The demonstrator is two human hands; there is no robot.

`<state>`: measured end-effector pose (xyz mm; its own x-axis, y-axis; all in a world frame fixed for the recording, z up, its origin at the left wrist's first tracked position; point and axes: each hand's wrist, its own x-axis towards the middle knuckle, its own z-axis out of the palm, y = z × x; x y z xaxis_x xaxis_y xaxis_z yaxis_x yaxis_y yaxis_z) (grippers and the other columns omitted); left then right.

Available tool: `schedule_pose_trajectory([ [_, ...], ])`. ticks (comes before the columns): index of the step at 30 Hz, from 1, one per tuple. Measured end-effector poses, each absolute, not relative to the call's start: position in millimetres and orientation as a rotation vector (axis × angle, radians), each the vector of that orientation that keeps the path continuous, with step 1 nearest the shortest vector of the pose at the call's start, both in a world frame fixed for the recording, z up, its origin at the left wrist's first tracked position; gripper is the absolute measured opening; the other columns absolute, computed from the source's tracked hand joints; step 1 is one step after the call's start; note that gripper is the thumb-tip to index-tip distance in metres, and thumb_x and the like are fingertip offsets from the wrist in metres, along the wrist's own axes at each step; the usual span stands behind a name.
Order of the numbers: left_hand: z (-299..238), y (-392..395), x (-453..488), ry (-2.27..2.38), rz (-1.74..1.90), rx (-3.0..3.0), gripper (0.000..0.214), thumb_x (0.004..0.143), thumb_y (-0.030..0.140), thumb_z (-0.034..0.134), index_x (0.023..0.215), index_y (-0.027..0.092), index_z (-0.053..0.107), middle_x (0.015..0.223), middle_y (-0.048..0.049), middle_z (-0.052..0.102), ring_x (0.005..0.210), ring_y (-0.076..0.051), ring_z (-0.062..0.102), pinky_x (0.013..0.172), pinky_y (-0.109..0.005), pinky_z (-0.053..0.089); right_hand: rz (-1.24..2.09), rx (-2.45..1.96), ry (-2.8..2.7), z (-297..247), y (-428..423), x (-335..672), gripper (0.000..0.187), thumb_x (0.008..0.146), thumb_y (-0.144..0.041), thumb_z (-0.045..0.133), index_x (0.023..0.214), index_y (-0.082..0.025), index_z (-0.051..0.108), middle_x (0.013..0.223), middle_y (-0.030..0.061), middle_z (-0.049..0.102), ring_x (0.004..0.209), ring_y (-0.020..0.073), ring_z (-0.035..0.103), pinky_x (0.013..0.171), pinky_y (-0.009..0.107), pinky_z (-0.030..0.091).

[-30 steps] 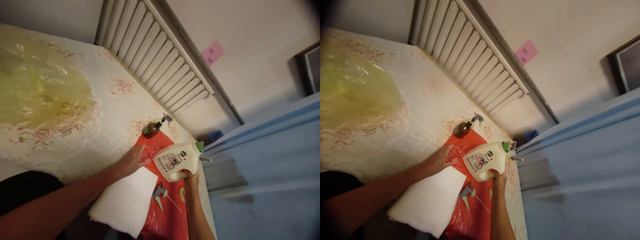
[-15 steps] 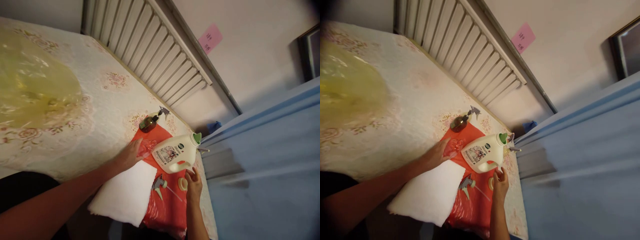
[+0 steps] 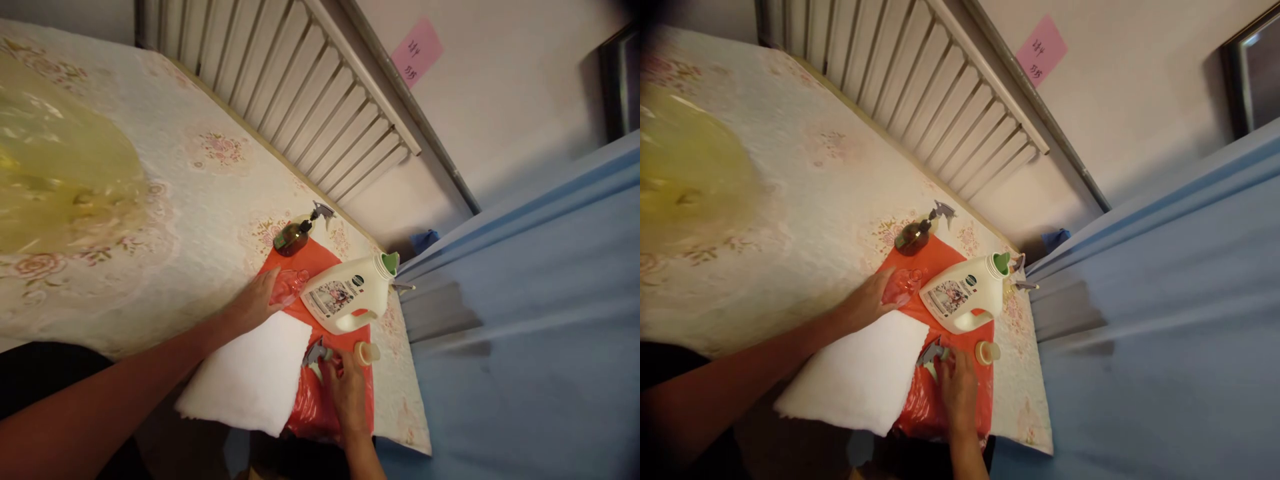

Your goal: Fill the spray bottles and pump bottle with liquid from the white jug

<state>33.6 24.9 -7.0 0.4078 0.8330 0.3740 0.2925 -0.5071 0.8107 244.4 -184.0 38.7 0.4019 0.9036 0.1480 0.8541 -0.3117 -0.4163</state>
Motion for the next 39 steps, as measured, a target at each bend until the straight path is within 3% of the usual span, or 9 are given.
schedule_pose_trajectory([
  [4, -9, 25, 33, 0.928, 1.108, 1.987, 0.066, 0.084, 0.042, 0.064, 0.139, 0.017, 0.037, 0.131, -0.0173, 0.057, 0.120, -0.033, 0.056, 0.102, -0.050, 0.046, -0.032, -2.307, -1.734, 42, -177, 247, 0.031, 0.088, -0.026, 0.055, 0.118, -0.024, 0.064, 0.107, 0.0089, 0.066, 0.099, 0.0267, 0.060, 0.087, 0.040, 0.048],
  [10, -19, 27, 35, 0.917, 1.131, 1.974, 0.072, 0.074, 0.023, 0.070, 0.138, 0.021, 0.038, 0.134, -0.0151, 0.055, 0.126, -0.033, 0.052, 0.106, -0.052, 0.042, -0.048, -2.440, -1.825, 28, -169, 249, 0.036, 0.088, -0.018, 0.048, 0.120, -0.019, 0.064, 0.104, 0.0103, 0.068, 0.092, 0.0236, 0.064, 0.081, 0.033, 0.047],
  [14, -25, 29, 37, 0.918, 1.148, 1.979, 0.074, 0.072, 0.021, 0.072, 0.138, 0.022, 0.038, 0.135, -0.0151, 0.055, 0.126, -0.034, 0.052, 0.106, -0.053, 0.042, -0.041, -2.421, -1.730, 33, -167, 247, 0.027, 0.086, -0.020, 0.049, 0.106, -0.017, 0.067, 0.094, 0.0103, 0.070, 0.084, 0.0240, 0.065, 0.074, 0.033, 0.048],
  [18, -22, 28, 38, 0.964, 1.116, 2.011, 0.074, 0.073, 0.023, 0.072, 0.138, 0.018, 0.038, 0.134, -0.0174, 0.055, 0.125, -0.034, 0.052, 0.107, -0.053, 0.042, 0.074, -2.222, -1.515, 69, -160, 248, 0.021, 0.082, -0.029, 0.056, 0.095, -0.019, 0.069, 0.082, 0.0055, 0.072, 0.074, 0.0214, 0.065, 0.067, 0.031, 0.049],
  [23, -19, 26, 36, 0.972, 1.131, 2.027, 0.070, 0.078, 0.027, 0.069, 0.139, 0.017, 0.037, 0.133, -0.0175, 0.055, 0.123, -0.033, 0.053, 0.105, -0.051, 0.044, 0.281, -1.807, -1.226, 133, -136, 243, 0.037, 0.072, -0.032, 0.070, 0.106, -0.018, 0.068, 0.100, 0.0066, 0.073, 0.089, 0.0213, 0.068, 0.078, 0.031, 0.053],
  [27, -20, 26, 35, 0.958, 1.133, 2.016, 0.071, 0.076, 0.025, 0.069, 0.139, 0.020, 0.037, 0.132, -0.0162, 0.056, 0.123, -0.033, 0.054, 0.104, -0.052, 0.044, 0.260, -1.485, -0.968, 168, -105, 216, 0.048, 0.067, -0.024, 0.075, 0.114, -0.020, 0.064, 0.087, 0.0007, 0.070, 0.067, 0.0146, 0.066, 0.066, 0.029, 0.054],
  [30, -18, 25, 34, 0.950, 1.138, 2.003, 0.072, 0.074, 0.021, 0.069, 0.138, 0.020, 0.038, 0.132, -0.0153, 0.056, 0.123, -0.032, 0.054, 0.104, -0.052, 0.044, 0.278, -1.254, -0.892, 180, -80, 190, 0.035, 0.066, -0.021, 0.076, 0.099, -0.019, 0.065, 0.082, -0.0018, 0.067, 0.064, 0.0119, 0.064, 0.067, 0.030, 0.056],
  [39, -23, 25, 37, 0.973, 1.146, 1.996, 0.074, 0.074, 0.025, 0.071, 0.140, 0.020, 0.037, 0.134, -0.0156, 0.055, 0.126, -0.032, 0.052, 0.107, -0.052, 0.042, 0.403, -1.179, -0.960, 170, -36, 177, 0.035, 0.069, -0.017, 0.070, 0.103, -0.019, 0.063, 0.080, -0.0013, 0.069, 0.066, 0.0131, 0.067, 0.065, 0.029, 0.055],
])
